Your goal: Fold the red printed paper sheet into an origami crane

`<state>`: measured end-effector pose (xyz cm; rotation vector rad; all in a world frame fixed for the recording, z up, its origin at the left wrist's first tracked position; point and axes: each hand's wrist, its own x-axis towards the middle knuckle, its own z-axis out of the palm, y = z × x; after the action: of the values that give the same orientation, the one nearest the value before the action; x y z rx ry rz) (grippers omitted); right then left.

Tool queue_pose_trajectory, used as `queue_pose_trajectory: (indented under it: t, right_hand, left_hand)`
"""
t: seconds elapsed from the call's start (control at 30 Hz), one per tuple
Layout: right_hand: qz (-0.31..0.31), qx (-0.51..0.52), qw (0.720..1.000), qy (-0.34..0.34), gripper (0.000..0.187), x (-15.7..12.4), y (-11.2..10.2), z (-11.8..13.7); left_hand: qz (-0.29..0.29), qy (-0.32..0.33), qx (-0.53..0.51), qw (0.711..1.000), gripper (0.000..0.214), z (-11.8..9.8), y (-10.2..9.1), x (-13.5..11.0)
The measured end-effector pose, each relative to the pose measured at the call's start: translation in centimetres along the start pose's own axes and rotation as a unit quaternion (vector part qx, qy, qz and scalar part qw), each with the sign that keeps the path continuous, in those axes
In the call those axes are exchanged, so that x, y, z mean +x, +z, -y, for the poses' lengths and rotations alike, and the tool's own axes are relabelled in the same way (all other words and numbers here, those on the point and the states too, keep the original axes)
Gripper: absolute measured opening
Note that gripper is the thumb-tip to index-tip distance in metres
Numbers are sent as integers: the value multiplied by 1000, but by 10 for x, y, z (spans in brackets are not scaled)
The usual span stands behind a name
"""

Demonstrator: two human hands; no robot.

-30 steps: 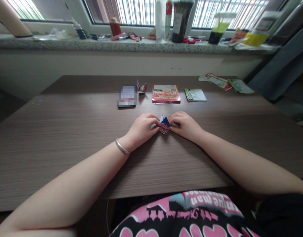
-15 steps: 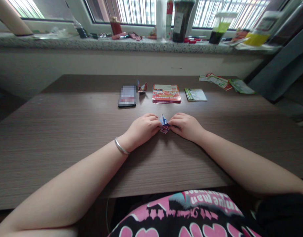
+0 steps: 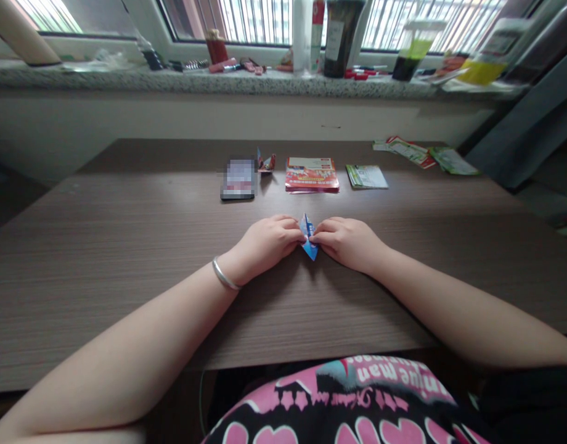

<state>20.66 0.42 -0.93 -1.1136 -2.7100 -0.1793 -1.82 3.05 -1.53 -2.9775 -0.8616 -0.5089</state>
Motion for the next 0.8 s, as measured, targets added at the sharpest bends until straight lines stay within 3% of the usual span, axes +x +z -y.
queue_pose_trajectory:
  t: [0.5,0.8]
  right_hand:
    - [23,-20,1000,-4,26,0,-8,-3]
    - [27,-4,1000,-7,28,-3,-9,-8]
  left_hand:
    - [54,31,72,996,22,-9,-15,3]
    - [61,-2,58,996,22,-6,-17,-1]
